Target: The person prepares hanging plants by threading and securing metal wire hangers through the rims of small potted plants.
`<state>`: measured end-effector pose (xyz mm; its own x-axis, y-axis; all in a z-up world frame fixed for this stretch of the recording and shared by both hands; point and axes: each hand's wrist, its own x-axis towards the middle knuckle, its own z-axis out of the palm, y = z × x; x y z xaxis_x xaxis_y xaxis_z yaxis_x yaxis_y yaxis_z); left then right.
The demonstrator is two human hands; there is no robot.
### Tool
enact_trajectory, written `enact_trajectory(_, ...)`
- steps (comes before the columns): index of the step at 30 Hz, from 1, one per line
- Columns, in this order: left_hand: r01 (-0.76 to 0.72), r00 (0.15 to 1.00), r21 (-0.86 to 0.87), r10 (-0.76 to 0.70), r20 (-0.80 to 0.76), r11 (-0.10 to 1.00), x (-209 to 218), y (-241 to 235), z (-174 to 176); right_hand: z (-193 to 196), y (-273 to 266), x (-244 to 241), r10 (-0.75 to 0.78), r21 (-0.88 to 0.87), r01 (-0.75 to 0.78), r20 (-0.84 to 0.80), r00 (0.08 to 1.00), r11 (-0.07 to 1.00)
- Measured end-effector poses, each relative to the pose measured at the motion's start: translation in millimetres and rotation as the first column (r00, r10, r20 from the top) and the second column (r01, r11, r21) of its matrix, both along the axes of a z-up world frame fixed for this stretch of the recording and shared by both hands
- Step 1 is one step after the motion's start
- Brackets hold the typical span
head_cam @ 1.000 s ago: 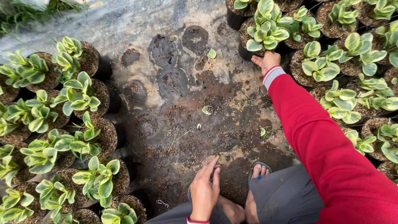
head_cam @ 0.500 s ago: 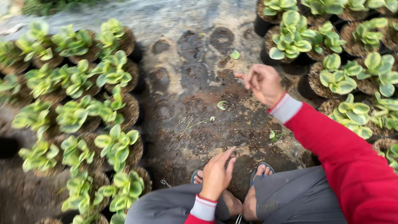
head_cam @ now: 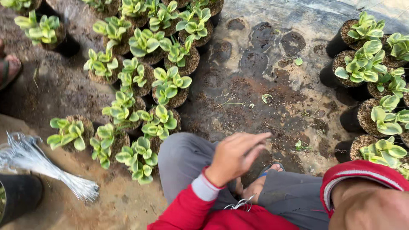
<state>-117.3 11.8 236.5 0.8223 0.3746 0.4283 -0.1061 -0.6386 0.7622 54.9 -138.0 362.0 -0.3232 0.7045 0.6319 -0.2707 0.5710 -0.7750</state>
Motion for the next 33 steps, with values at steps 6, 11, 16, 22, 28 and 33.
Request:
enact_trajectory(6, -0.474, 0.865, -0.028, 0.471, 0.17, 0.88, -92, 49, -7, -35, -39, 16, -0.182, -0.171, 0.182, 0.012, 0.983, 0.968)
enact_trajectory(11, -0.653, 0.726, -0.491, 0.66, -0.191, 0.576, -141, 65, -107, -107, -71, 63, -0.435, -0.371, 0.431, 0.077, 0.897, 0.822)
enact_trajectory(16, -0.637, 0.771, -0.639, 0.374, -0.516, 0.431, -170, 23, -276, -217, -115, 157, -0.558, -0.529, 0.576, 0.214, 0.802, 0.624)
enact_trajectory(22, -0.436, 0.644, -0.826, 0.518, -0.563, -0.356, -199, 16, -367, -297, -167, 200, -0.573, -0.632, 0.629, 0.334, 0.748, 0.453)
enact_trajectory(28, -0.36, 0.482, -0.862, 0.72, -0.499, -0.357, -211, 31, -361, -315, -210, 178, -0.736, -0.711, 0.622, 0.219, 0.641, 0.33)
enact_trajectory(33, -0.398, 0.423, -0.876, 0.792, -0.44, -0.274, -225, 29, -368, -302, -204, 166, -0.718, -0.664, 0.683, 0.31, 0.623, 0.306)
